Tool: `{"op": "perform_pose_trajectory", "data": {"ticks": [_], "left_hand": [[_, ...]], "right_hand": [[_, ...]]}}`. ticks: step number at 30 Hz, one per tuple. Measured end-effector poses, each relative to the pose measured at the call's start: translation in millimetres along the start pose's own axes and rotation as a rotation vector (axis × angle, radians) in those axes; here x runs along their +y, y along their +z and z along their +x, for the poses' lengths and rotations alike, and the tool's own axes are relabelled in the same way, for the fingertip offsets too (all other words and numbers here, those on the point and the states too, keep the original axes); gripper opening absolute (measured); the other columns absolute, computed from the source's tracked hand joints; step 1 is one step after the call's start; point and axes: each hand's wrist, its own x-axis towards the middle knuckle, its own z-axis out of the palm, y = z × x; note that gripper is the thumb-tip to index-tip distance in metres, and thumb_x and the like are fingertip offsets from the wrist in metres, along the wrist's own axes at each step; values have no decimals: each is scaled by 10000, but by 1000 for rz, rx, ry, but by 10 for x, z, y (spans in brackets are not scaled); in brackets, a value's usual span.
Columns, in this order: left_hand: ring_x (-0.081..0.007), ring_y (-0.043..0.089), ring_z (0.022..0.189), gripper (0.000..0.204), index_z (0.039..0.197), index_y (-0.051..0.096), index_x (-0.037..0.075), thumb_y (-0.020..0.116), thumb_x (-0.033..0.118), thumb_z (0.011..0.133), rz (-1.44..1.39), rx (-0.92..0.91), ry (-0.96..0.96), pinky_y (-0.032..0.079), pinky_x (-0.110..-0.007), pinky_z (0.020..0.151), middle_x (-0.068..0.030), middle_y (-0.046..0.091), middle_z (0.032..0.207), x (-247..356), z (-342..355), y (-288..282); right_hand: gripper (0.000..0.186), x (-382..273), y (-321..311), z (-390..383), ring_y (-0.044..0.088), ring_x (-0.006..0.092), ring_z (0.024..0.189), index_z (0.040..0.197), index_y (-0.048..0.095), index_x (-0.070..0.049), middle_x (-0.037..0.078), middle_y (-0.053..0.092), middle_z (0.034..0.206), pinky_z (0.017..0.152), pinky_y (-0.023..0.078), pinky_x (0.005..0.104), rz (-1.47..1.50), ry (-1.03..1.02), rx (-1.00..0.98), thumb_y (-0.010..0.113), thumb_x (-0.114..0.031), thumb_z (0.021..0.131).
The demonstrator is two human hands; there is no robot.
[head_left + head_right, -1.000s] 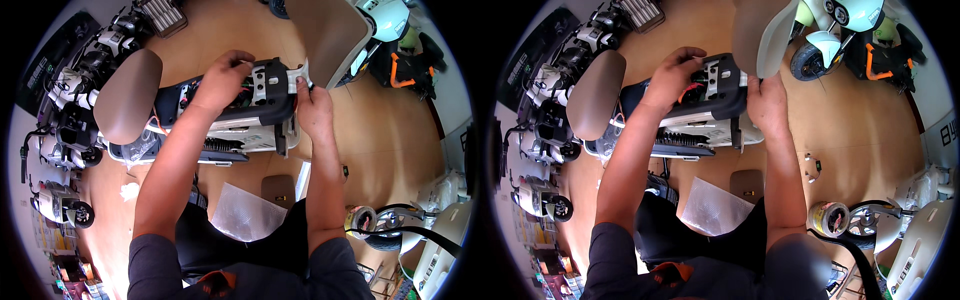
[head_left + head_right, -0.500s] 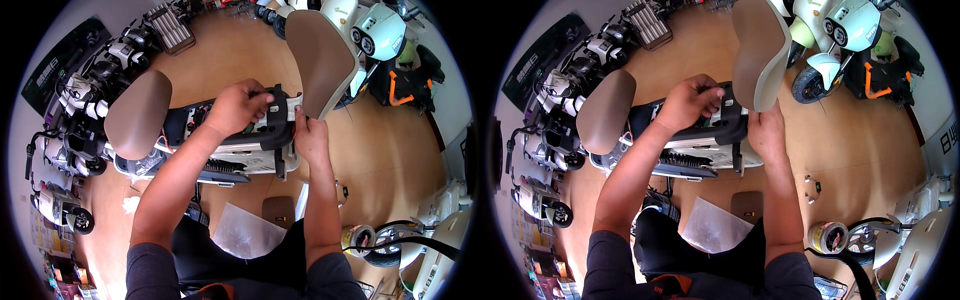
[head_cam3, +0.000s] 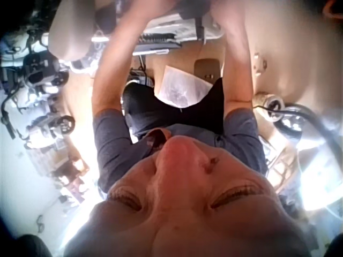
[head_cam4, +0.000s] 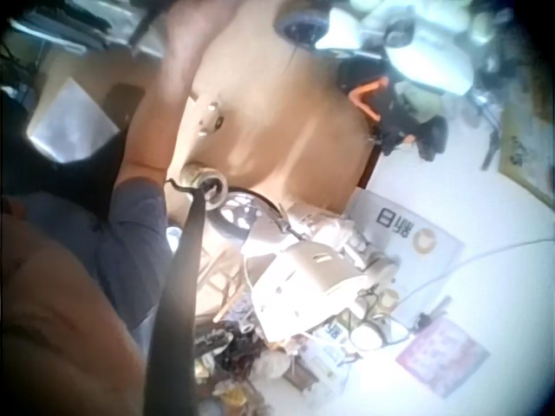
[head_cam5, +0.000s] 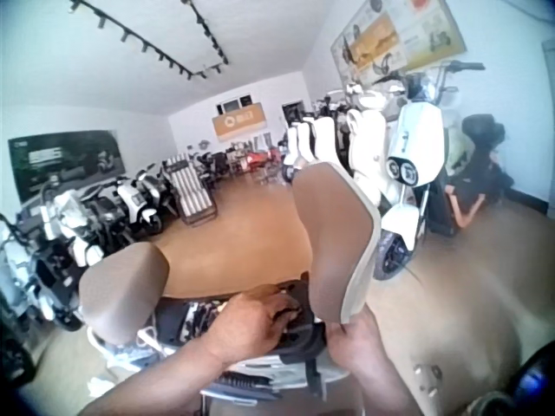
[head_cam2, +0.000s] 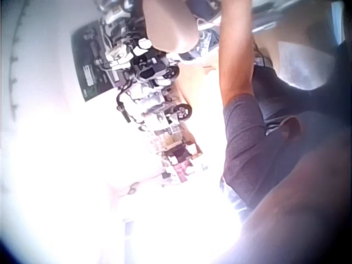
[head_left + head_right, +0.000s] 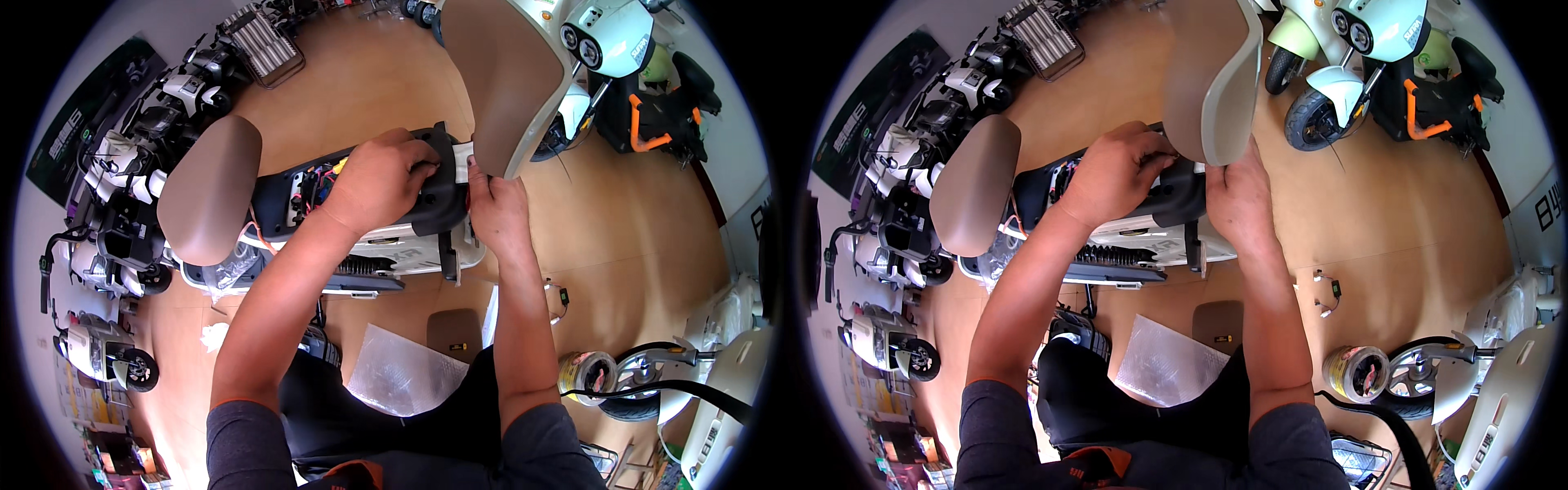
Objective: The person unpacks a plastic part and installs it into the seat compartment of an electric scooter. They then retrieve a socket wrench and use it to tighten bolts securing the part within the scooter's internal wiring area.
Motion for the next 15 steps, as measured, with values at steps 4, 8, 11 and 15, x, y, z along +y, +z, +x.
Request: {"op": "perform_pose_trajectory", "data": {"ticks": [4, 8, 11, 15], "left_hand": [[-387, 667, 900, 147, 1057, 757, 63, 705, 72, 920, -15, 11, -40, 535, -444, 820, -166, 680, 921, 20, 15, 16], [-387, 679, 907, 150, 1067, 737, 41, 703, 66, 922, -48, 18, -76, 542, -437, 816, -178, 702, 950, -22, 51, 46], [-392, 684, 906, 162, 1077, 726, 34, 703, 60, 919, -59, 4, -82, 546, -436, 810, -185, 713, 968, -23, 69, 41], [-405, 681, 910, 177, 1087, 720, 30, 704, 53, 913, -2, -22, -57, 548, -438, 807, -190, 714, 981, -19, 86, 44]], "right_hand": [[184, 41, 4, 2, 573, 307, 815, 1154, 614, 2, 159, 604, 909, 752, 470, 423, -125, -50, 47, 557, -155, 1075], [214, 109, 75, 15, 581, 227, 591, 1052, 637, 8, 116, 603, 726, 591, 473, 400, -78, -155, 145, 560, -187, 1096], [204, 148, 78, 24, 587, 214, 592, 1048, 637, 8, 112, 599, 732, 579, 475, 389, -34, -112, 118, 558, -175, 1094], [175, 101, 53, 19, 583, 283, 830, 1184, 585, 2, 157, 593, 954, 738, 476, 405, -9, -46, 59, 551, -129, 1073]]}}
